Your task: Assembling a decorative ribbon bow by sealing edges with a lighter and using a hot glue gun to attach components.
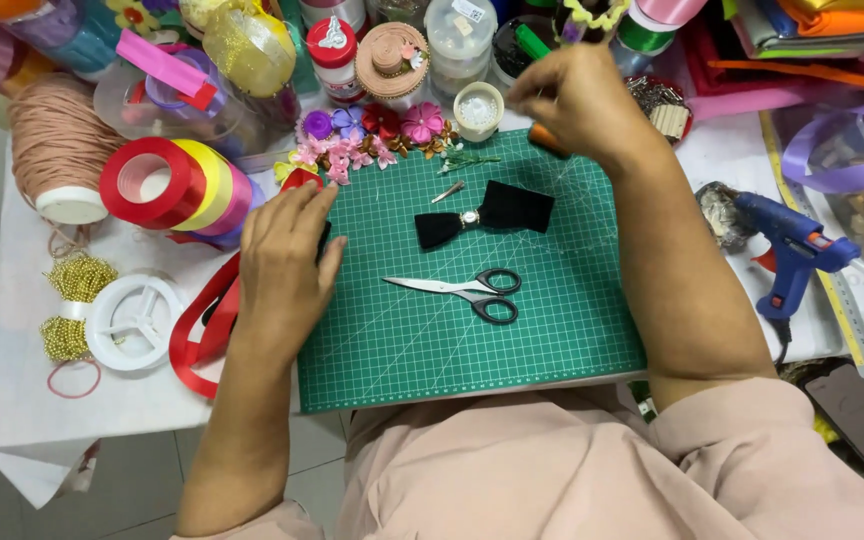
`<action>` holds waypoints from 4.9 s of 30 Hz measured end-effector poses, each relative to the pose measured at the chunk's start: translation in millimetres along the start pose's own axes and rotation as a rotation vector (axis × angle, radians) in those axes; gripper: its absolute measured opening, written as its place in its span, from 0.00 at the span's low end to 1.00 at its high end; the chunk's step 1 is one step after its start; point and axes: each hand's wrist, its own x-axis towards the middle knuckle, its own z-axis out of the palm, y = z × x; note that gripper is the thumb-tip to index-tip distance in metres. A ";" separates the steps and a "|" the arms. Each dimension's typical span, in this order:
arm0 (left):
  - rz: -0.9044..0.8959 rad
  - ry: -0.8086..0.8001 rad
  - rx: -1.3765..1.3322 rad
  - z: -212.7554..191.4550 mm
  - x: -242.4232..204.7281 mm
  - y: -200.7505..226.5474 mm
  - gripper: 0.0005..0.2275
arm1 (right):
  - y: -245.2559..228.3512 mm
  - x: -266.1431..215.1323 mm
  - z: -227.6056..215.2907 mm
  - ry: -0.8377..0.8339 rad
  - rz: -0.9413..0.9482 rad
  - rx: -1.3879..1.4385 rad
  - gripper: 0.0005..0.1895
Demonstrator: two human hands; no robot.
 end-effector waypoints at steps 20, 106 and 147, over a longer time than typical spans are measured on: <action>-0.493 0.309 0.348 -24.0 -156.5 -75.3 0.07 | 39.4 -62.8 74.8 -0.016 -0.201 -0.092 0.20; -1.077 -0.133 -1.908 132.3 23.4 144.7 0.10 | 78.9 39.3 81.1 0.242 -0.270 -0.702 0.04; -0.672 0.014 -1.712 103.2 24.7 142.7 0.11 | 10.7 -116.8 82.3 0.518 -0.412 0.195 0.02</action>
